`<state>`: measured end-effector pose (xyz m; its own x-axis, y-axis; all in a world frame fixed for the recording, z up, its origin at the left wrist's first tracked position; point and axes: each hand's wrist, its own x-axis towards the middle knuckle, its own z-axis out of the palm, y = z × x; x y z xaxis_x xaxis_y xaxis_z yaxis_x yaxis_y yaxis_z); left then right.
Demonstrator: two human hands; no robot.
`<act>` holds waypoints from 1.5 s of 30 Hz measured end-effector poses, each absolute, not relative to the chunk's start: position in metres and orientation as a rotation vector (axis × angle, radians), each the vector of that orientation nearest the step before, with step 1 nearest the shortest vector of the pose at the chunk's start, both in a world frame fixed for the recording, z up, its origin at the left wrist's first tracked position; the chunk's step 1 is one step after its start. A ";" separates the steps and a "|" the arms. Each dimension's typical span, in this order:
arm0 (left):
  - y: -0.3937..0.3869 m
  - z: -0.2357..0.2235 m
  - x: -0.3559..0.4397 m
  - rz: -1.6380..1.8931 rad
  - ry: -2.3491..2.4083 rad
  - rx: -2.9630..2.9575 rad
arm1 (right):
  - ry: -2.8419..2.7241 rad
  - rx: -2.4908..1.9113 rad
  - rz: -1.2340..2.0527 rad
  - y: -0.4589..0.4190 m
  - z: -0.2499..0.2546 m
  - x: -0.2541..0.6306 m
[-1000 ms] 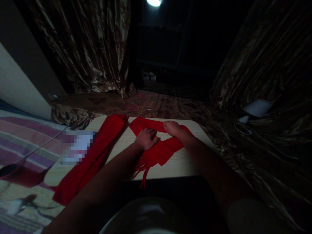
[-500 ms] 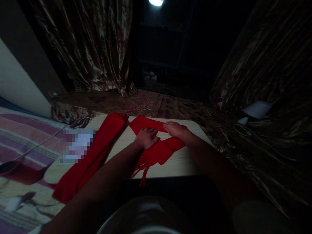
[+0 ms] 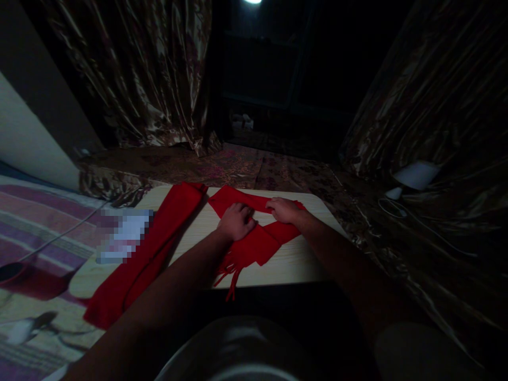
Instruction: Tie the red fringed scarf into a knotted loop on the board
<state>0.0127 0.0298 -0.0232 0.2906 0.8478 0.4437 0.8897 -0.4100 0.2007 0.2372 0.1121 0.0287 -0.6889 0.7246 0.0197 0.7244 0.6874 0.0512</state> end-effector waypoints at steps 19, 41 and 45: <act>0.028 -0.019 0.016 -0.686 -2.132 -2.067 | 2.704 1.372 0.214 0.116 0.030 0.259; 0.109 -0.008 -0.041 -0.085 -2.129 -2.431 | 2.605 1.830 0.009 0.162 0.038 0.243; 0.106 -0.018 -0.041 -0.157 -2.156 -2.392 | 2.677 1.727 -0.143 0.176 0.025 0.242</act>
